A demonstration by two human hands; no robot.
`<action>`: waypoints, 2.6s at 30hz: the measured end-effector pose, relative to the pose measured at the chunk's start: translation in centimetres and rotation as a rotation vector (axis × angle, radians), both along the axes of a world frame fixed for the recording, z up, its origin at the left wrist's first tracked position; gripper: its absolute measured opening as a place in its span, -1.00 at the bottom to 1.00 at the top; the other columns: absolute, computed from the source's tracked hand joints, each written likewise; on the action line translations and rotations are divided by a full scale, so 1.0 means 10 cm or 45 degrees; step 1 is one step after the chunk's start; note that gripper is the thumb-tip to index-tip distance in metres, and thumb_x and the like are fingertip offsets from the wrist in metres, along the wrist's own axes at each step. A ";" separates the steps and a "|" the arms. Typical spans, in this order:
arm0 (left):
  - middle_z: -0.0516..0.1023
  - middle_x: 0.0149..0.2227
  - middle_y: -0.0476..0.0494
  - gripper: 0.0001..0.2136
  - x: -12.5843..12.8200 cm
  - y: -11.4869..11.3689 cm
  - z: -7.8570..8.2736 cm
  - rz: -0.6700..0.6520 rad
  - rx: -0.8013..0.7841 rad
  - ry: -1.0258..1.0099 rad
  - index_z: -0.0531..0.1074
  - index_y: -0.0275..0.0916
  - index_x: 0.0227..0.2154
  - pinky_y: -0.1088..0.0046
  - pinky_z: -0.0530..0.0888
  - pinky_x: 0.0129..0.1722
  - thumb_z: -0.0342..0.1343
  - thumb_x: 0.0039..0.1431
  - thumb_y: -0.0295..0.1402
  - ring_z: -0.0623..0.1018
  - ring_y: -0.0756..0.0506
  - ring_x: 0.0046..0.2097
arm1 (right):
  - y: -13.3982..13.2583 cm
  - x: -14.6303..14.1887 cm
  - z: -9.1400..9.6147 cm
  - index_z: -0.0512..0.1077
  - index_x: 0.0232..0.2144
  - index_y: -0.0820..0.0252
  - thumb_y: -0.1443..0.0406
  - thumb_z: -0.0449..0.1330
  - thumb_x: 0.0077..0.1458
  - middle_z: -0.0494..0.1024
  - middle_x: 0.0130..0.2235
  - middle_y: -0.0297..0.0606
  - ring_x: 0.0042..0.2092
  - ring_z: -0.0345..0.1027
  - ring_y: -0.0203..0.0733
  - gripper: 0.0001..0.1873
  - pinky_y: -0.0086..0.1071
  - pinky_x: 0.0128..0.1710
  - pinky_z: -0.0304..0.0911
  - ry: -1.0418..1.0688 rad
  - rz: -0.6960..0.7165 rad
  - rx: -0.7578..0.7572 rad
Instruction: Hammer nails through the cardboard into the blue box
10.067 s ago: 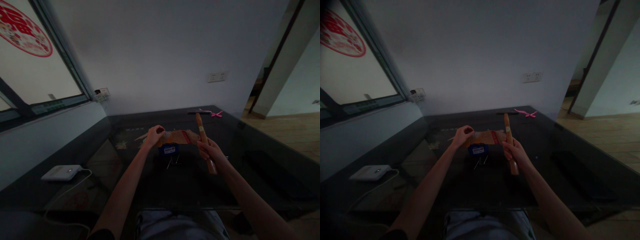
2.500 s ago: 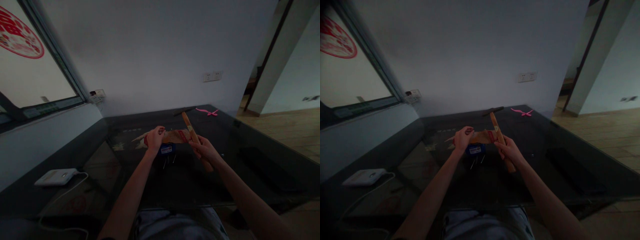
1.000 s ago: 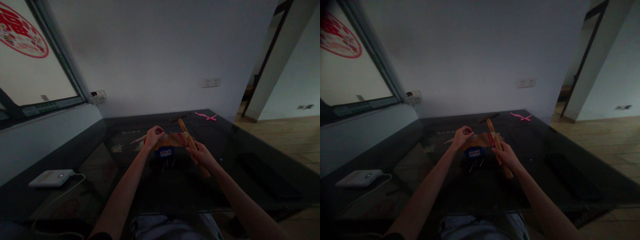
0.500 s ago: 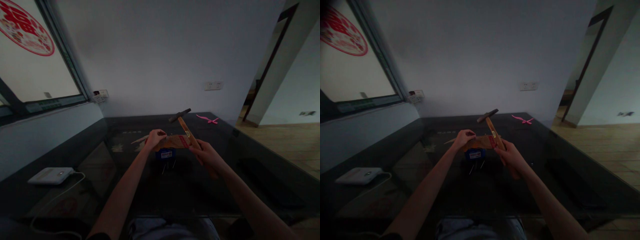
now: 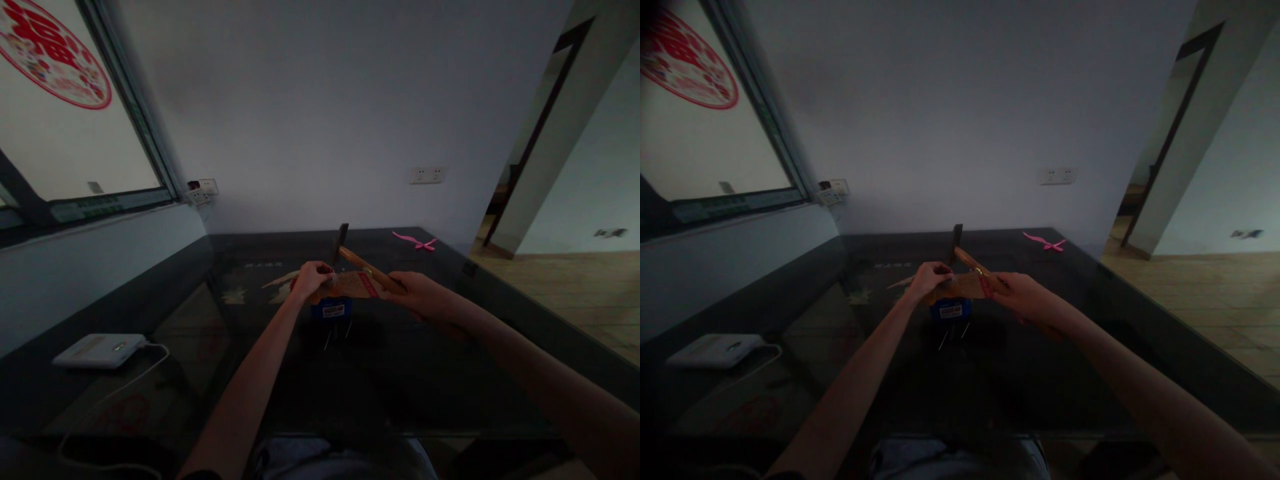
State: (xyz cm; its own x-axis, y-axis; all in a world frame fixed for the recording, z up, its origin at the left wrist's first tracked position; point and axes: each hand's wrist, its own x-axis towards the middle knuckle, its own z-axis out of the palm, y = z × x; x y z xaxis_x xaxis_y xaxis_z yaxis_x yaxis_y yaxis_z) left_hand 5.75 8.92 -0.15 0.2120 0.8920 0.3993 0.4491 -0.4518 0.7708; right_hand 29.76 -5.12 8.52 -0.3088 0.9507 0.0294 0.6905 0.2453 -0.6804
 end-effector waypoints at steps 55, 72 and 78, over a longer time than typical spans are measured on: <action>0.56 -0.40 -0.10 -0.86 -0.02 -0.08 0.09 -0.077 0.144 0.142 0.50 -0.31 -0.40 0.48 0.43 -0.29 0.21 -0.10 -0.44 0.52 -0.03 -0.33 | 0.00 0.02 -0.53 0.27 -0.26 0.23 0.13 0.10 0.00 0.21 -0.68 -0.54 -0.74 0.09 -0.42 -0.68 -0.53 -0.77 0.01 0.492 -0.140 -0.034; 0.49 -0.24 -0.15 -0.82 -0.07 -0.54 0.32 0.157 0.661 0.151 0.42 -0.27 -0.25 0.38 0.40 -0.16 0.11 0.06 -0.37 0.47 -0.05 -0.21 | 0.03 0.08 -0.87 0.26 -0.25 0.22 0.15 0.16 -0.06 0.21 -0.75 -0.57 -0.77 0.02 -0.43 -0.66 -0.52 -0.77 -0.09 0.926 -0.256 0.000; 0.49 -0.45 -0.06 -0.77 -0.07 -1.20 0.22 -0.204 0.377 0.741 0.43 -0.24 -0.41 0.51 0.35 -0.36 -0.06 0.20 -0.25 0.46 0.00 -0.40 | 0.04 0.07 -0.88 0.26 -0.26 0.23 0.16 0.17 -0.09 0.22 -0.76 -0.57 -0.78 0.00 -0.44 -0.65 -0.52 -0.79 -0.10 0.945 -0.267 -0.026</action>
